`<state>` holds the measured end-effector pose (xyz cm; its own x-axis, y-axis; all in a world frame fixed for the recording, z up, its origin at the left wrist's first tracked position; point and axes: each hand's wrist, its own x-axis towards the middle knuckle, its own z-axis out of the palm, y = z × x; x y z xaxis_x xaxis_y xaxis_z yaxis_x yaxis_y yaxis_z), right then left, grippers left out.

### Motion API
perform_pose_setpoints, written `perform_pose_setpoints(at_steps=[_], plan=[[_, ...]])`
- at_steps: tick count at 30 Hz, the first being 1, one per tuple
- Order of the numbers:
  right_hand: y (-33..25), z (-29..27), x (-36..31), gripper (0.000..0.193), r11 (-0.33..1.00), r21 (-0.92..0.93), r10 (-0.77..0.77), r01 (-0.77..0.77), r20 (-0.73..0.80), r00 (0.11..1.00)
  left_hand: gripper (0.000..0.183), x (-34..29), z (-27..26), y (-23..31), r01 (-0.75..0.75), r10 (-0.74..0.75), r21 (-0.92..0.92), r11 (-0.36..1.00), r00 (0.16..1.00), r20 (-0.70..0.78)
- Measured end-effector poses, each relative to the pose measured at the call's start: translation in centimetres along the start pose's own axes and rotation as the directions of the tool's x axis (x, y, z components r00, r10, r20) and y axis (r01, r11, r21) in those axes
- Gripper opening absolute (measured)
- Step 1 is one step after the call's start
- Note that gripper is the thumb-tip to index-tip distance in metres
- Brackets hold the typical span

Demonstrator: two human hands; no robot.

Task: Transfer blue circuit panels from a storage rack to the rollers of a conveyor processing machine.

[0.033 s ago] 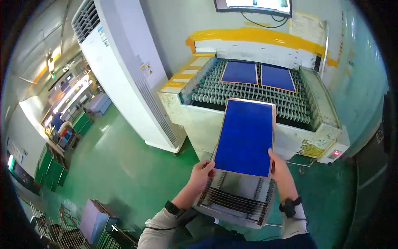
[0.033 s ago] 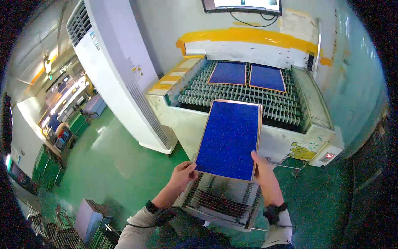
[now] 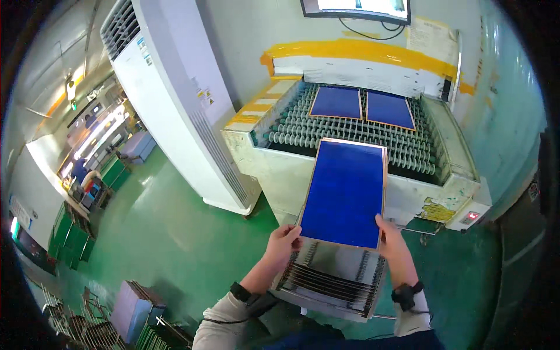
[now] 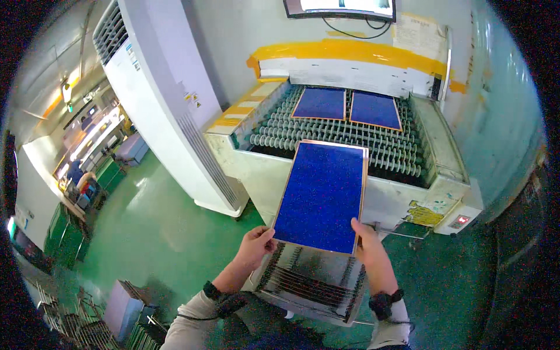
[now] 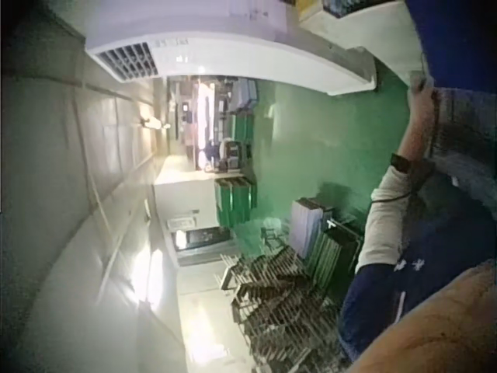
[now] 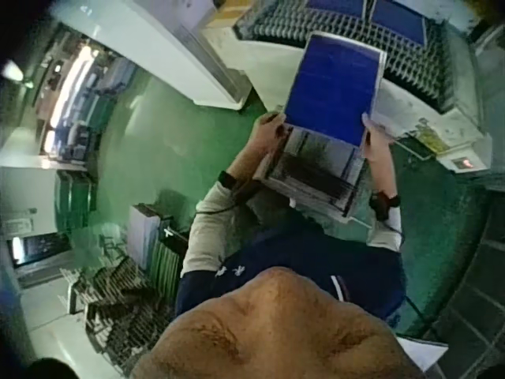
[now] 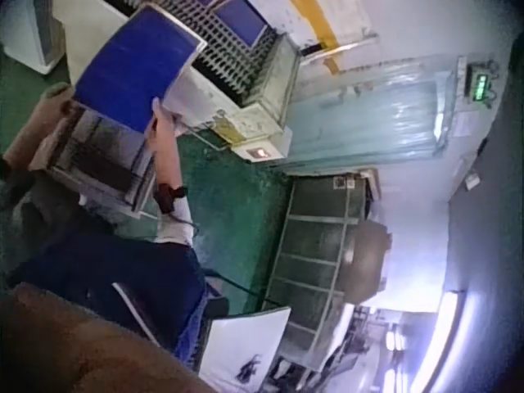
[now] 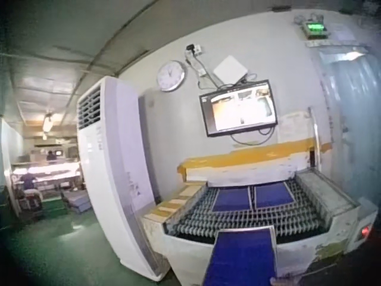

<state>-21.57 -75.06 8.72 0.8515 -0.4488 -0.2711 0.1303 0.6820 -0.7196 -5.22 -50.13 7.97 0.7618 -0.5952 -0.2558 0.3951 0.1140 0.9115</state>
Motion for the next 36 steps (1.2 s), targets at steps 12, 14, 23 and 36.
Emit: perform_pose_setpoints(at_steps=[12,14,23,36], plan=[[-3.8,0.7,1.7,0.034,0.984,-0.009,-0.173,0.176,-0.235,0.956,0.013,2.8,1.6,4.1,-0.042,0.048,-0.149,0.988,0.998,0.041],[-4.8,-0.6,2.2,0.034,0.978,-0.02,-0.208,0.209,-0.226,0.952,0.012,3.6,1.3,5.4,-0.056,0.061,-0.197,0.979,0.998,0.018],[-10.2,-6.3,3.6,0.029,0.952,0.116,-0.262,0.284,-0.176,0.949,0.013,10.0,-3.1,6.6,-0.068,0.061,-0.188,0.98,0.997,-0.04],[-7.8,-6.4,2.8,0.021,0.944,0.05,-0.313,0.327,-0.188,0.931,0.015,14.1,-2.4,8.3,-0.106,0.087,-0.153,0.983,0.988,-0.126]])
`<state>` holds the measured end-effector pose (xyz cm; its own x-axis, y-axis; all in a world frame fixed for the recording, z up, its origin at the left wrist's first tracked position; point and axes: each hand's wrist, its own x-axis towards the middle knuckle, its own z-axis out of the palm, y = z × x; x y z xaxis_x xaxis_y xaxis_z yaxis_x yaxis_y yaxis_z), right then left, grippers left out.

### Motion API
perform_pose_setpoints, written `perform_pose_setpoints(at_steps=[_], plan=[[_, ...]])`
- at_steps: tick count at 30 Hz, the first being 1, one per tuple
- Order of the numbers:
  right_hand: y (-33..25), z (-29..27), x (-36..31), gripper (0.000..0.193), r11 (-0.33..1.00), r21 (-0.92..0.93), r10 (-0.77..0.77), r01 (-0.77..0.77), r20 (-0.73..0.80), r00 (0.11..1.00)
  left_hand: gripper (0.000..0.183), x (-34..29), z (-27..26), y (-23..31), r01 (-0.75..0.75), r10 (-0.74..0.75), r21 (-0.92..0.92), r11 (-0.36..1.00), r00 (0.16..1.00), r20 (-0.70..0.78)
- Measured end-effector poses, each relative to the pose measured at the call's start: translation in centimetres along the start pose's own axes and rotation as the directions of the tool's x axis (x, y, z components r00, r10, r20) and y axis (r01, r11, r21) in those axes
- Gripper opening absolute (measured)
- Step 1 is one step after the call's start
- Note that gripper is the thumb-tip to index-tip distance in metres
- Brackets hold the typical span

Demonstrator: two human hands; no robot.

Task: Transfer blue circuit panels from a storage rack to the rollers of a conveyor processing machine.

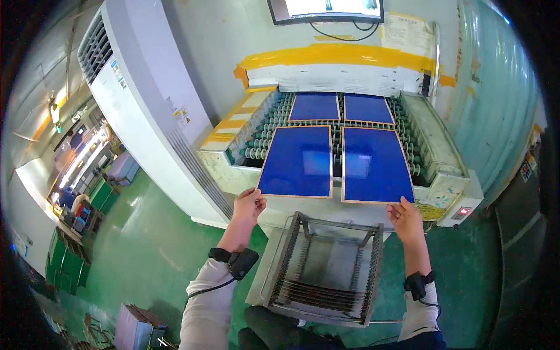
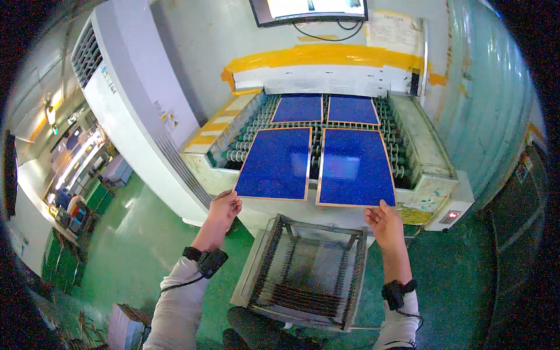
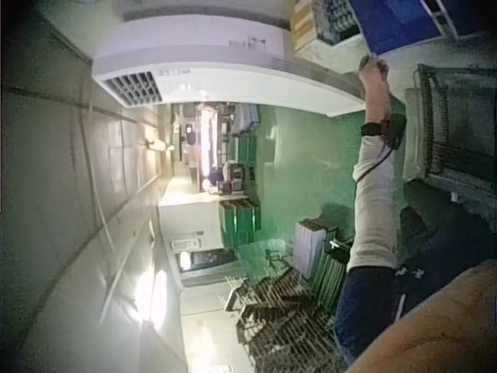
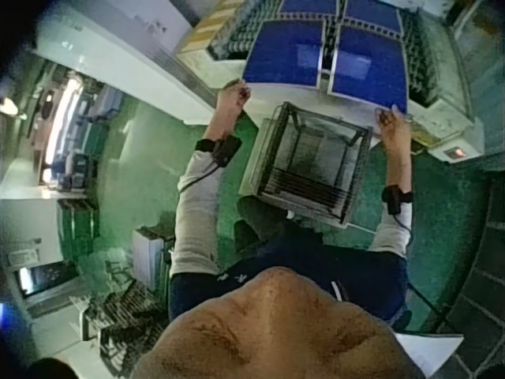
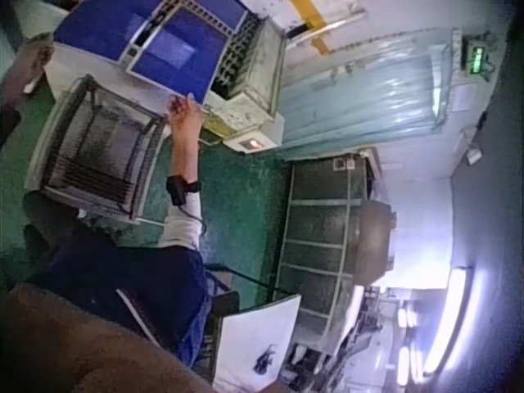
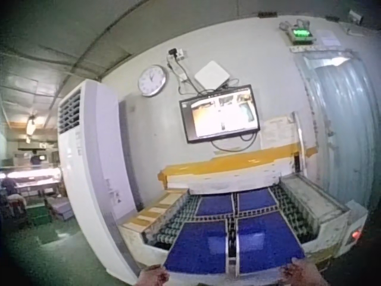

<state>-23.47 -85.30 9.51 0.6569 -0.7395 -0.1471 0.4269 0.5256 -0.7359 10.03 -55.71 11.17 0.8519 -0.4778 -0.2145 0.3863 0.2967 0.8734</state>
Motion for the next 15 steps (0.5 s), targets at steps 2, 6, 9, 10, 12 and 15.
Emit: perform_pose_setpoints(at_steps=[2,6,9,10,12,15], plan=[[-0.2,-0.1,0.1,0.021,1.0,0.003,-0.009,0.009,0.01,1.0,0.015,-0.1,0.3,0.0,0.009,-0.009,-0.005,1.0,1.0,-0.006],[-0.2,0.2,0.3,0.02,1.0,0.014,0.008,-0.009,0.018,1.0,0.016,0.7,0.0,-0.2,0.01,-0.01,-0.007,1.0,1.0,-0.019],[-0.1,0.3,0.8,0.02,1.0,0.002,-0.013,0.013,0.042,0.999,0.015,0.4,0.2,-0.2,0.003,-0.003,-0.027,1.0,1.0,0.011],[0.0,0.1,1.4,0.021,1.0,-0.007,-0.006,0.006,0.013,1.0,0.014,0.3,0.3,0.0,-0.008,0.009,-0.031,0.999,1.0,0.021],[0.4,-0.3,2.6,0.023,0.999,-0.034,0.029,-0.03,-0.043,0.999,0.014,-0.1,-0.6,0.1,-0.052,0.059,-0.067,0.996,0.991,0.118],[0.1,-1.2,3.4,0.036,0.994,-0.112,0.004,-0.005,-0.011,1.0,0.009,-0.3,-1.1,0.1,-0.142,0.157,-0.077,0.987,0.957,0.246]])
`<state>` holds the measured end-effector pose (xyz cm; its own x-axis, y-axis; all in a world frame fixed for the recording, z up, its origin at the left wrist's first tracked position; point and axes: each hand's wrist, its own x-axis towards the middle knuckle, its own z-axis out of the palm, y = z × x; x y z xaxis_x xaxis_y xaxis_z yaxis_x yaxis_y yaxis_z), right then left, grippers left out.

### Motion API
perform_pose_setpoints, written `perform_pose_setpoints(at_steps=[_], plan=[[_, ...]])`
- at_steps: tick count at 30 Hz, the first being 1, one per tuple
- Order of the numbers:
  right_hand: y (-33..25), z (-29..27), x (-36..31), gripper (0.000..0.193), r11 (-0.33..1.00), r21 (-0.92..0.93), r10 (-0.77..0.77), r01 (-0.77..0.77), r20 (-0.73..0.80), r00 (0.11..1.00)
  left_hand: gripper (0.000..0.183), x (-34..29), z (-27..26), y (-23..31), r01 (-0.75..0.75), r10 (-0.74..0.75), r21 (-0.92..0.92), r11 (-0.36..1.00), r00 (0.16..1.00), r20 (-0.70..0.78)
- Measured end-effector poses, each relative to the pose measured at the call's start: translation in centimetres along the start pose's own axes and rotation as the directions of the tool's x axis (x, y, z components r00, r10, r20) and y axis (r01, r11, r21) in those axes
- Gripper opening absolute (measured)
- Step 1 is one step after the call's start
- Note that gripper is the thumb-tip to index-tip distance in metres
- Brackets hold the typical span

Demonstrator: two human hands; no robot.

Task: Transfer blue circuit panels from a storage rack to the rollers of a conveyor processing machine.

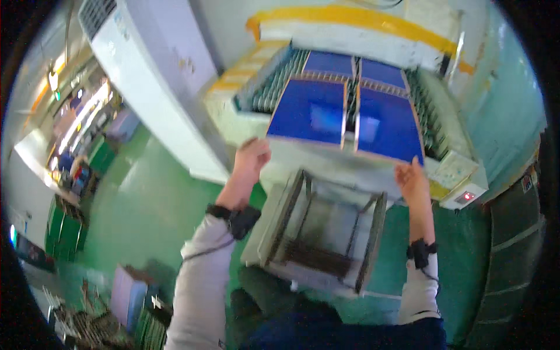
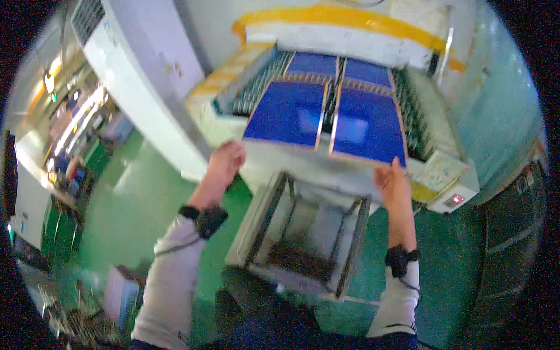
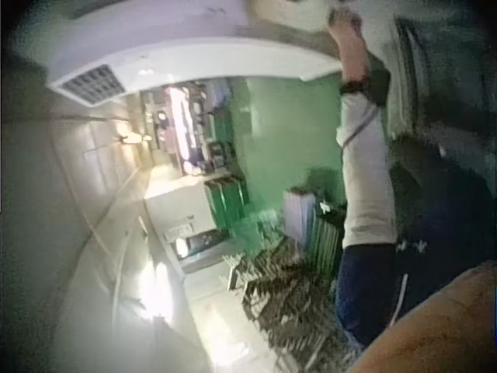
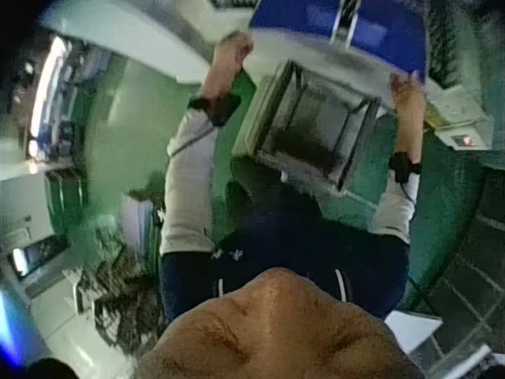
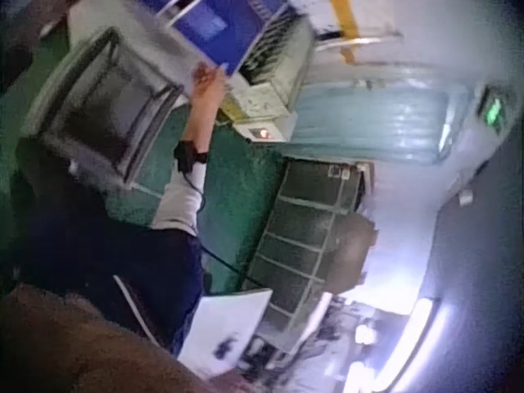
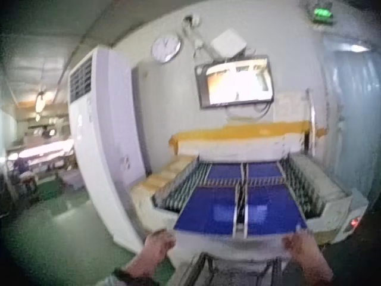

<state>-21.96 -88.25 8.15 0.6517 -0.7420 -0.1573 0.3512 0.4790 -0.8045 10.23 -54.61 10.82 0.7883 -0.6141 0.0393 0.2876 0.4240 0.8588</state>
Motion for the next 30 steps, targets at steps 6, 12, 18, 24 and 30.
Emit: perform_pose_setpoints(at_steps=[6,12,18,24,30], plan=[[6.9,3.9,-7.4,0.045,0.847,-0.524,0.2,-0.088,0.161,0.966,0.035,-8.0,-5.2,0.5,0.16,-0.094,0.176,0.971,0.938,-0.335],[18.5,3.1,-16.4,0.039,0.255,-0.799,0.232,0.544,0.597,0.768,0.047,-20.6,-12.4,-0.8,0.209,-0.092,0.179,0.961,0.857,-0.507],[23.2,4.6,-20.4,0.056,0.073,-0.669,0.191,0.74,0.737,0.648,0.043,-34.0,-20.1,-4.3,0.228,-0.127,0.061,0.972,0.722,-0.68],[25.0,5.5,-22.2,0.075,-0.195,-0.663,0.199,0.723,0.695,0.691,0.04,-47.0,-25.1,-9.0,0.196,-0.242,-0.156,0.968,0.571,-0.785],[26.5,5.2,-23.2,0.082,-0.305,-0.651,0.238,0.695,0.655,0.718,0.036,-56.9,-27.3,-12.3,0.202,-0.33,-0.269,0.942,0.392,-0.859]])
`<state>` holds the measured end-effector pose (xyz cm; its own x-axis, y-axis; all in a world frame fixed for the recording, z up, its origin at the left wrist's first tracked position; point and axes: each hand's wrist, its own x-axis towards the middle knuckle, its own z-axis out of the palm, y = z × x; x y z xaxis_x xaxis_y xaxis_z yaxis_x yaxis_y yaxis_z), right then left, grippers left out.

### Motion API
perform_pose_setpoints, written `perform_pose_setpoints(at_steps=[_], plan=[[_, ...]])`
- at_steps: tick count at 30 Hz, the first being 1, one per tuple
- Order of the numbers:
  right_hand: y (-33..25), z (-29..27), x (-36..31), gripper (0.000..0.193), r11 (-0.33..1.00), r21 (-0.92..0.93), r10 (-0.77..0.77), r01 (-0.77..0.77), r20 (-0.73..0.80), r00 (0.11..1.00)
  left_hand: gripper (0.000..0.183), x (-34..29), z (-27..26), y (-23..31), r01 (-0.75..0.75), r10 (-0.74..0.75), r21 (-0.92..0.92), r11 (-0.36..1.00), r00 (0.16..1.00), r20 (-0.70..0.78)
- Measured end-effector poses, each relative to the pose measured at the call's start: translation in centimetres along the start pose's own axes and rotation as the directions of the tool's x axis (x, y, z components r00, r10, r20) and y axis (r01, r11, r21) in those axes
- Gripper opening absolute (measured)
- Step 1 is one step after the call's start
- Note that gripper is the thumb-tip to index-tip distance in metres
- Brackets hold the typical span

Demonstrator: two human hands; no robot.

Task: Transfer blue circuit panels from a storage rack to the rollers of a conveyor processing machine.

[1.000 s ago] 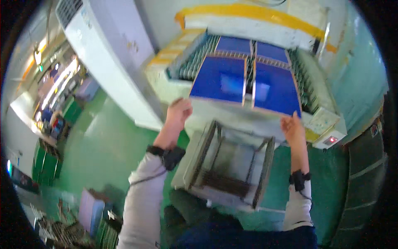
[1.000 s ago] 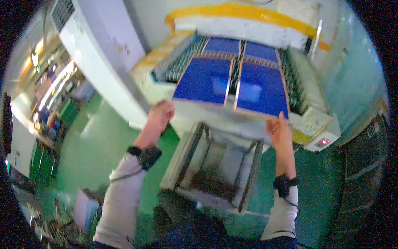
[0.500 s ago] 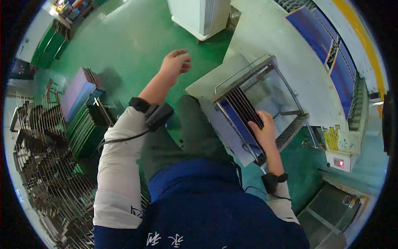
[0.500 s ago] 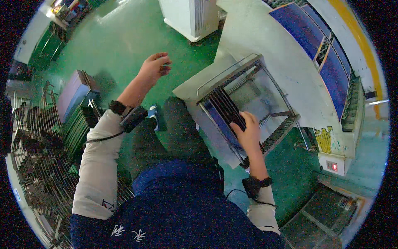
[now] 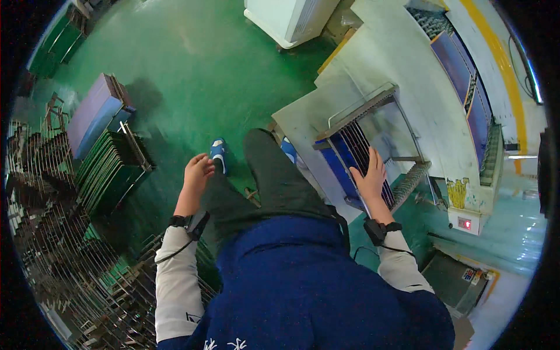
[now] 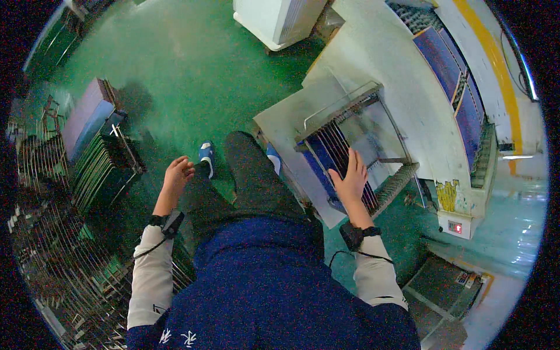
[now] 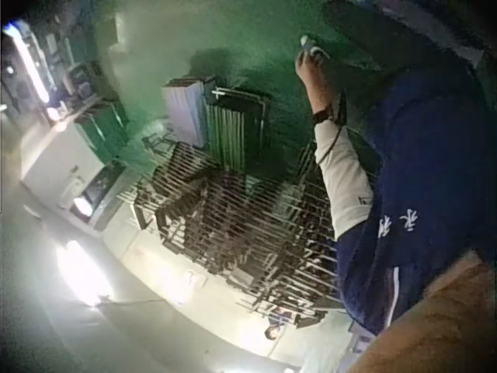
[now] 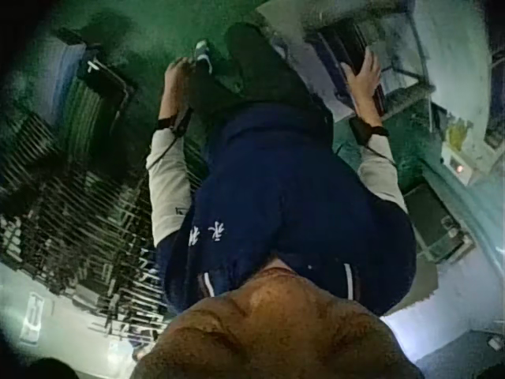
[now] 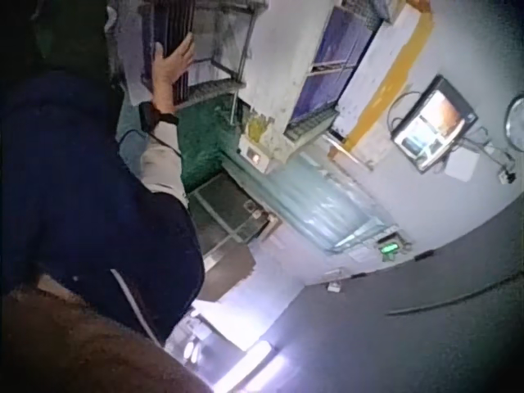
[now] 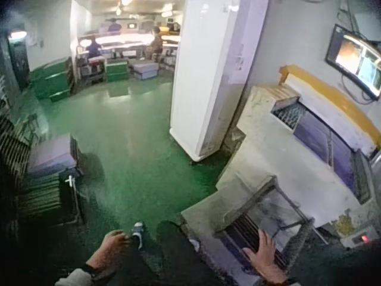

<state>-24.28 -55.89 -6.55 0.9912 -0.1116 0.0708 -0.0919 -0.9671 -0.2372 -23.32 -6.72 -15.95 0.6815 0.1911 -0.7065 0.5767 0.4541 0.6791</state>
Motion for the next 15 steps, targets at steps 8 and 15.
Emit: perform_pose_setpoints(at_steps=[8,15], plan=[[-0.8,0.1,-0.1,0.077,0.996,-0.077,-0.036,0.036,0.004,0.999,0.03,1.5,-4.8,-5.4,0.049,-0.05,-0.075,0.996,0.999,-0.01],[-1.0,0.7,-0.1,0.079,0.993,-0.116,-0.022,0.02,-0.016,1.0,0.026,2.1,-4.1,-5.4,0.064,-0.07,-0.149,0.987,0.997,-0.038]])
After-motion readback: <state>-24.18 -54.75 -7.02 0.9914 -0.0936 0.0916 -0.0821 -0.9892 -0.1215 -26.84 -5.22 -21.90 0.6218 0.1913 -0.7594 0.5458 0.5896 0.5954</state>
